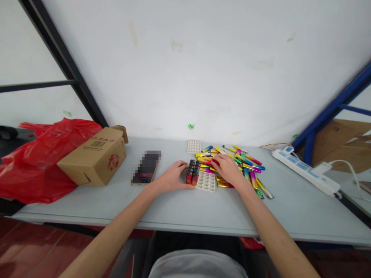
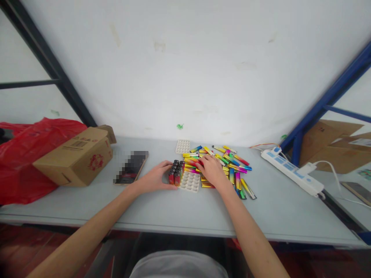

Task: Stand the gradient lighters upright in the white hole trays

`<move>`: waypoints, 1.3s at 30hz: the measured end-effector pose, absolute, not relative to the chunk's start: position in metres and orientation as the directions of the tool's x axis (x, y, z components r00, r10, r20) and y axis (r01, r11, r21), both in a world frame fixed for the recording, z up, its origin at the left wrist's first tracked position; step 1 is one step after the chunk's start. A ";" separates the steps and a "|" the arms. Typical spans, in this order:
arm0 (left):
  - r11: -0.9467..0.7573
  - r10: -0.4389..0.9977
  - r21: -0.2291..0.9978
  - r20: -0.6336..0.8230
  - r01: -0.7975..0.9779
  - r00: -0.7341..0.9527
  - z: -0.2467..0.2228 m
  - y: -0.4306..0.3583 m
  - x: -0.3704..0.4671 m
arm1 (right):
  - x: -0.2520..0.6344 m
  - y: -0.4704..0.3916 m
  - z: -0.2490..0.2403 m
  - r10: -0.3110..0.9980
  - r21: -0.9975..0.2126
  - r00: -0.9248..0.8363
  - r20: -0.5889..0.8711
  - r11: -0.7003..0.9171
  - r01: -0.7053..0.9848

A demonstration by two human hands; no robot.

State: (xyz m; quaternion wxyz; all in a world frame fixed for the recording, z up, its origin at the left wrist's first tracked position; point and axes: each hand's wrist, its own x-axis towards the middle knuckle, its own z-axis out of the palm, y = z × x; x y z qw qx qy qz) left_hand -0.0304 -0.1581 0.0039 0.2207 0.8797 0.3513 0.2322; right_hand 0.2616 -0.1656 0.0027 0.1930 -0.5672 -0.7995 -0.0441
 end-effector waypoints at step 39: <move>-0.643 0.721 0.562 0.216 0.520 0.659 0.013 -0.159 -0.033 | 0.224 -0.192 0.021 0.972 -0.959 -0.042 0.230 0.234 0.158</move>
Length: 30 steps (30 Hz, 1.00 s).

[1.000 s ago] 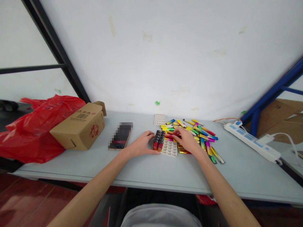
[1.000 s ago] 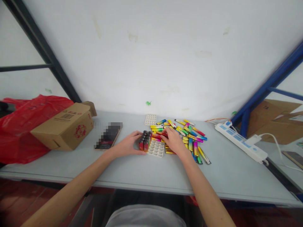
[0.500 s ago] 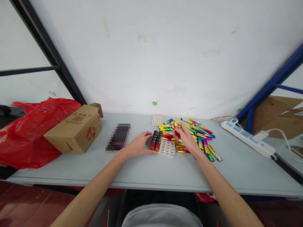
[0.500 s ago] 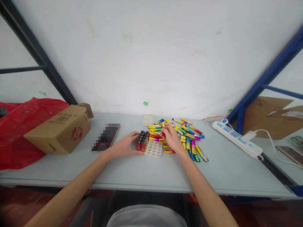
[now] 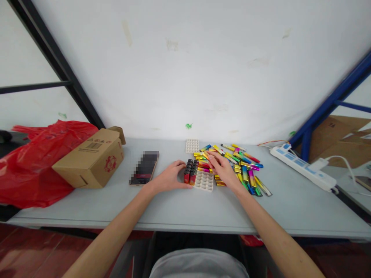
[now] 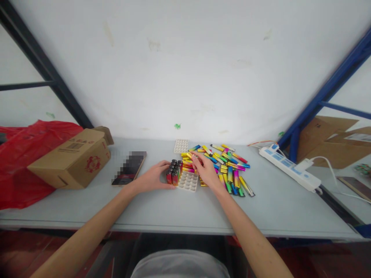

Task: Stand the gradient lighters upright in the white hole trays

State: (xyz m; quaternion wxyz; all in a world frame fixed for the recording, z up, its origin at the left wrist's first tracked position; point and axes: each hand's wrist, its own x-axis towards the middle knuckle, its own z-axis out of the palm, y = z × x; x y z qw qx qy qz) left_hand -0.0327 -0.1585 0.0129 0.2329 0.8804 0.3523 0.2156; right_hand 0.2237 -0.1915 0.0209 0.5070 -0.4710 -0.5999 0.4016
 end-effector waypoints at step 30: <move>-0.535 0.827 0.220 0.332 0.815 0.453 0.005 -0.191 -0.049 | 0.222 -0.192 0.015 0.944 -0.866 -0.056 0.326 0.322 0.382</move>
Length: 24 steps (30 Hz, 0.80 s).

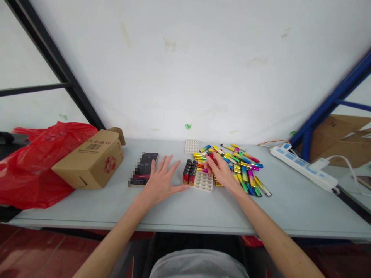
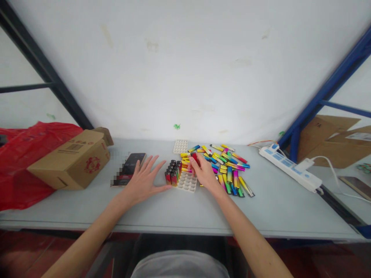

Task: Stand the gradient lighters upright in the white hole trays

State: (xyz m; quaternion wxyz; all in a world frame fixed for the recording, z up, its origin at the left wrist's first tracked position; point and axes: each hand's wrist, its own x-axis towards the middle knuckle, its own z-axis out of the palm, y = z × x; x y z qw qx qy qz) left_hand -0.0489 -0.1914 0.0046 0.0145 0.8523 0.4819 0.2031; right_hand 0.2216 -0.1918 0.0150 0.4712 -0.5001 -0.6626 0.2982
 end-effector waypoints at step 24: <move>-0.650 0.718 0.540 0.206 0.534 0.665 0.003 -0.157 -0.039 | 0.202 -0.197 0.015 0.902 -0.794 0.110 0.417 0.302 0.528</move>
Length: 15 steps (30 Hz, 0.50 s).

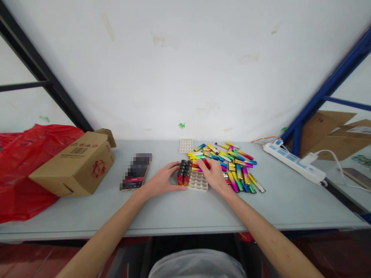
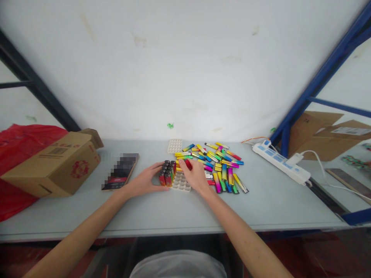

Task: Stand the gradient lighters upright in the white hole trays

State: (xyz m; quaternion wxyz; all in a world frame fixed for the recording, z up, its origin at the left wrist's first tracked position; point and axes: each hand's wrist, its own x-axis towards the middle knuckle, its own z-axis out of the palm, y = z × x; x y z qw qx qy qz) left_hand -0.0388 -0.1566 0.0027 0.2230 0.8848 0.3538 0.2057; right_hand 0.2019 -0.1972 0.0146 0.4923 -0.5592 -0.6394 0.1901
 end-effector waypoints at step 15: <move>-0.646 0.709 0.553 0.180 0.526 0.682 0.007 -0.151 -0.045 | 0.214 -0.196 0.018 0.887 -0.721 -0.133 0.441 0.439 0.537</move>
